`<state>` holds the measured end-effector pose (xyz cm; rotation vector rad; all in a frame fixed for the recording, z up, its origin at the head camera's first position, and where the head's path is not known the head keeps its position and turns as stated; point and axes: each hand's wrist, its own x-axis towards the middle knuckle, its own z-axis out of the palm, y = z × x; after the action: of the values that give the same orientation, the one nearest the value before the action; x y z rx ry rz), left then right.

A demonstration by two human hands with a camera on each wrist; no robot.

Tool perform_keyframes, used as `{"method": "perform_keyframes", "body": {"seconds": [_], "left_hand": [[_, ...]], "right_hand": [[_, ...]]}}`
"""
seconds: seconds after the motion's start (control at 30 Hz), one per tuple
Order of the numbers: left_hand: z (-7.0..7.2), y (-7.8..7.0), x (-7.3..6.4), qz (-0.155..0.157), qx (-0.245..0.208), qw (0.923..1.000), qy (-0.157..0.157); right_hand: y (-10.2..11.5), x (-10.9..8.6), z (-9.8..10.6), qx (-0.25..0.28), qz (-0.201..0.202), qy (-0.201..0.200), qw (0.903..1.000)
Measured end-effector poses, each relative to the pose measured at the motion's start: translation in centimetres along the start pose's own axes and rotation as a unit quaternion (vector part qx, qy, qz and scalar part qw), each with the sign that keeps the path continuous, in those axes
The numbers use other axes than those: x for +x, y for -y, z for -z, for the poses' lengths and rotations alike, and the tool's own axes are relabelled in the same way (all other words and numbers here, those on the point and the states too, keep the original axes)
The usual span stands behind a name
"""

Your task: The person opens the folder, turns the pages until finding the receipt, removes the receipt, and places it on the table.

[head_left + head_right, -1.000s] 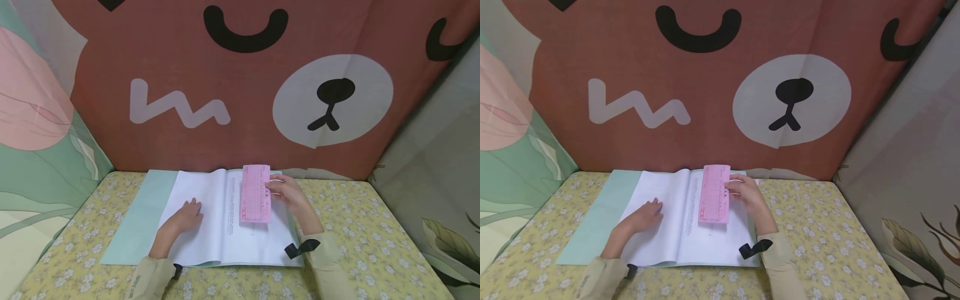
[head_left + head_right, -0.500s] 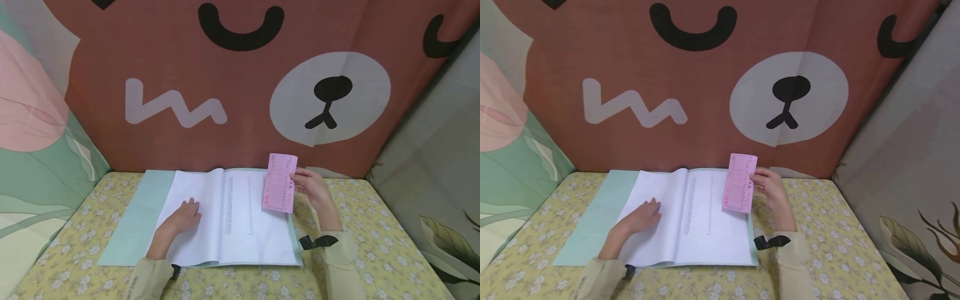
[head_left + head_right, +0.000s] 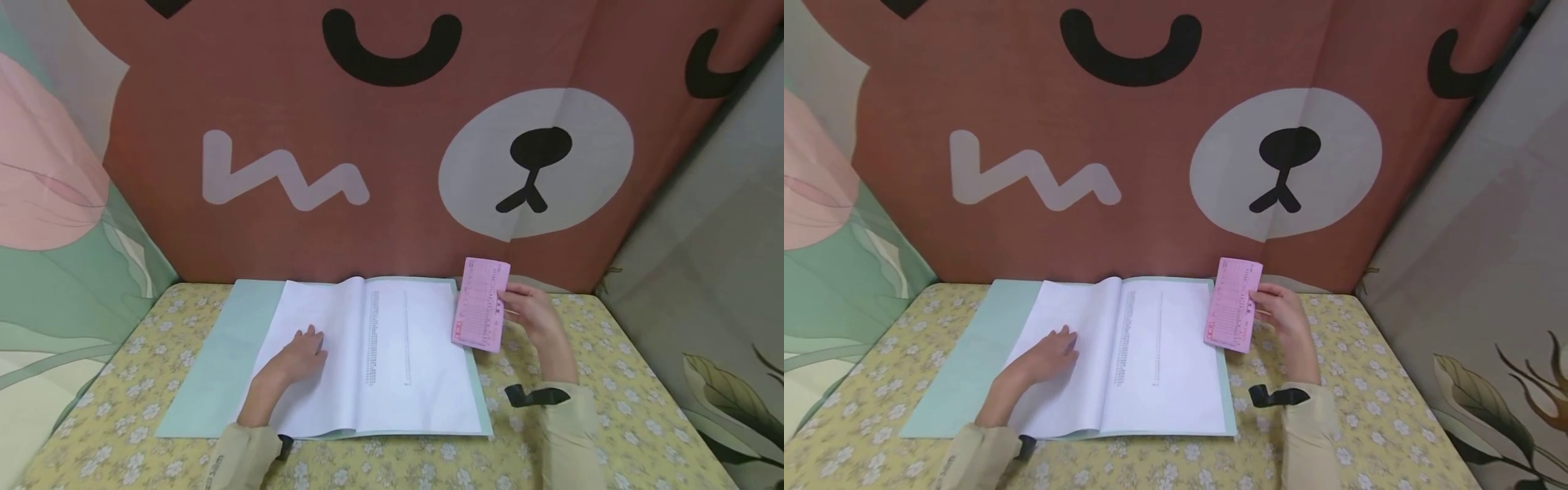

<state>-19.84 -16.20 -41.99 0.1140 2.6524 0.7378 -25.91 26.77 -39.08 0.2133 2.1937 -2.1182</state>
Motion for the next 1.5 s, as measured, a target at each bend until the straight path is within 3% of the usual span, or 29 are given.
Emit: {"method": "perform_keyframes", "body": {"seconds": [0.3, 0.57, 0.7, 0.87, 1.17, 1.37, 1.5], "left_hand": [[0.2, 0.0, -0.1, -0.01, 0.0, 0.9999, -0.003], [-0.2, 0.3, 0.2, -0.009, -0.001, 1.0, -0.002], [-0.2, 0.3, 0.2, -0.009, 0.007, 0.9999, -0.006], [0.0, 0.2, 0.1, -0.011, 0.009, 0.9999, -0.007], [-0.1, 0.2, 0.4, -0.01, 0.012, 0.9998, -0.009], [-0.1, 0.2, 0.2, -0.007, 0.013, 0.9999, -0.008], [-0.1, 0.2, 0.1, -0.006, 0.013, 0.9999, -0.005]], "right_hand": [[-0.8, 0.5, 2.0, 0.011, -0.027, -0.025, 0.9992], [-1.7, 0.1, 3.3, 0.056, -0.051, -0.047, 0.9961], [-2.7, 0.3, 3.5, -0.027, -0.056, -0.094, 0.9937], [-4.0, 0.8, 4.1, -0.136, -0.061, -0.144, 0.9783], [-5.2, 0.9, 4.8, -0.19, -0.065, -0.137, 0.9701], [-5.5, 0.8, 4.7, -0.239, -0.059, -0.184, 0.9516], [-5.5, 0.6, 4.8, -0.283, -0.053, -0.187, 0.9393]]}}
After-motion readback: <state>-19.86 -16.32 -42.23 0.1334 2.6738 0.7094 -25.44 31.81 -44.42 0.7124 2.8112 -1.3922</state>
